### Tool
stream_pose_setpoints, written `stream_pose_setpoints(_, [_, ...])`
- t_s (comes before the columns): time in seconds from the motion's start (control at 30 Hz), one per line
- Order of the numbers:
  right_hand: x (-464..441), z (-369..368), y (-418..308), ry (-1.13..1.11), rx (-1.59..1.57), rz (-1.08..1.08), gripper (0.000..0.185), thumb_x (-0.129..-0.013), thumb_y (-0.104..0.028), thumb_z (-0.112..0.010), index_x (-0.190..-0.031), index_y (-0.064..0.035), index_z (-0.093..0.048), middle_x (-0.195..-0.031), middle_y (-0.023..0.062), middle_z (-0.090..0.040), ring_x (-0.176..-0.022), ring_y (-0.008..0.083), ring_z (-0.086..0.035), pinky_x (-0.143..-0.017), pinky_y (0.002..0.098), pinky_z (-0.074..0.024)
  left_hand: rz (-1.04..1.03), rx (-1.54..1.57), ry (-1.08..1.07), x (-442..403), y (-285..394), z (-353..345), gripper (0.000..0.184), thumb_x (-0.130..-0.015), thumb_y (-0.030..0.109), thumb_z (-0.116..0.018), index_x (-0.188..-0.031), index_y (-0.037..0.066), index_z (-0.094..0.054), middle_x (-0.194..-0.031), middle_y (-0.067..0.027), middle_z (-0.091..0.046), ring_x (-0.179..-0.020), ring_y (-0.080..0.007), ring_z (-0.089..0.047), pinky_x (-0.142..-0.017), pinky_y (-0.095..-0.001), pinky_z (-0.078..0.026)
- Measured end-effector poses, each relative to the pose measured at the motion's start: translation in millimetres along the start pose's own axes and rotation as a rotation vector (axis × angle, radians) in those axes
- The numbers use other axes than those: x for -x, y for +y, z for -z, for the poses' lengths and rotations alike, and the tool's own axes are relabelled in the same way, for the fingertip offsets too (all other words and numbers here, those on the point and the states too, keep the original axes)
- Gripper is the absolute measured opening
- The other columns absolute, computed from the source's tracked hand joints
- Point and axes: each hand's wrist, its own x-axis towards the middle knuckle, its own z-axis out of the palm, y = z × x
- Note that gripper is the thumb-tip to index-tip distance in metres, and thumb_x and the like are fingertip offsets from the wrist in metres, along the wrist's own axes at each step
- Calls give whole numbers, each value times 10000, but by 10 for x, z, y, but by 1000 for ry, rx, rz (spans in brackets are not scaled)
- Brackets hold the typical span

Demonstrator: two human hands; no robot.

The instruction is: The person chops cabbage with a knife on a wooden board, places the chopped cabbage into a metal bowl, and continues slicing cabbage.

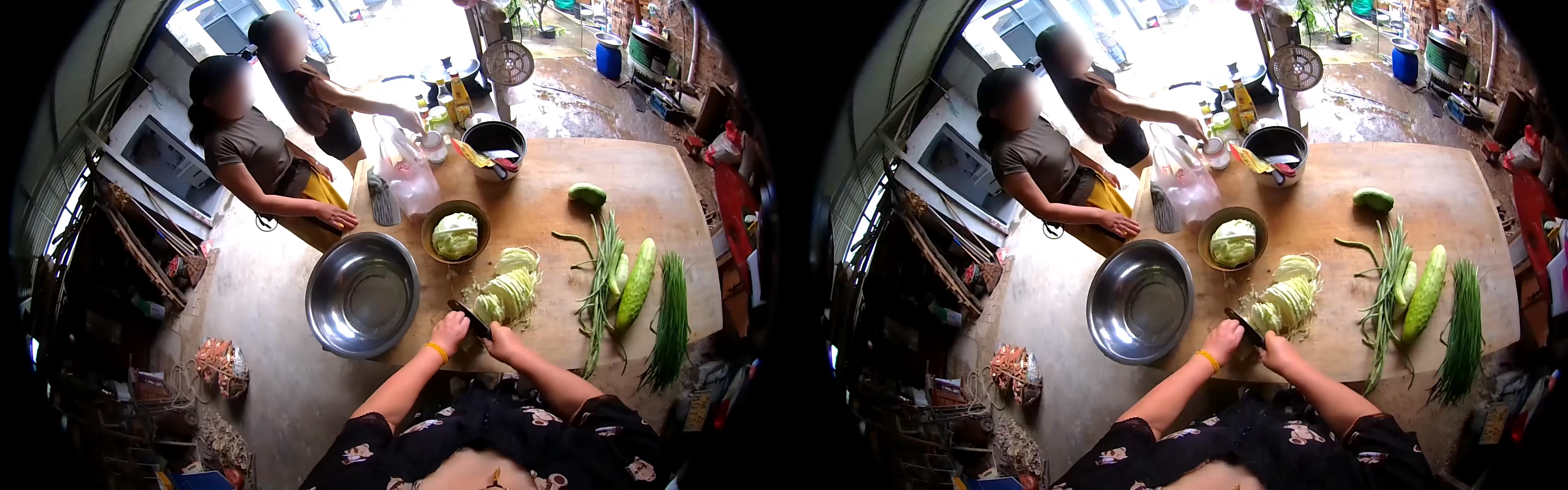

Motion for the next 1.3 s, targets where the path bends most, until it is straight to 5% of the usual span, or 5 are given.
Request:
stream_pose_setpoints(0.53, [-30, 3, 77, 40, 20, 31, 296, -735, -227, -620, -834, -13, -443, -745, 262, -551, -747, 430, -534, -619, 475, -427, 22, 45, 50, 55, -11, -22, 120, -693, 69, -503, -811, 88, -490, -917, -79, -480, -918, -246, -491, -709, -340, -477])
stream_pose_setpoints(0.6, [-75, 30, 96, 40, 4, 82, 279, -759, -244, -583, -860, -23, -445, -776, 252, -565, -758, 427, -544, -645, 482, -437, 105, -90, -178, 76, -46, -136, 97, -685, 82, -508, -782, 82, -518, -911, -89, -499, -844, -259, -515, -652, -370, -487])
stream_pose_setpoints(0.67, [2, 135, -46, 39, -35, 73, 269, -763, -217, -571, -857, -7, -433, -786, 278, -548, -759, 440, -532, -644, 487, -432, 154, -150, -35, 136, -109, -423, 76, -700, 100, -481, -758, 78, -526, -879, -91, -520, -769, -262, -520, -611, -374, -490])
stream_pose_setpoints(0.77, [42, -50, 0, 63, -24, 48, 263, -760, -183, -588, -848, -5, -416, -762, 269, -544, -766, 439, -524, -627, 475, -423, 19, -10, 24, 79, -45, -83, 159, -688, 64, -503, -846, 85, -495, -959, -81, -500, -959, -250, -494, -701, -341, -491])
stream_pose_setpoints(1.3, [149, -71, -86, -3, 58, -25, 270, -797, -212, -543, -881, -13, -381, -758, 255, -563, -766, 434, -536, -638, 492, -425, 8, 120, 5, 137, -71, -40, 226, -662, 16, -529, -885, 33, -491, -1022, -147, -493, -996, -314, -460, -832, -379, -418])
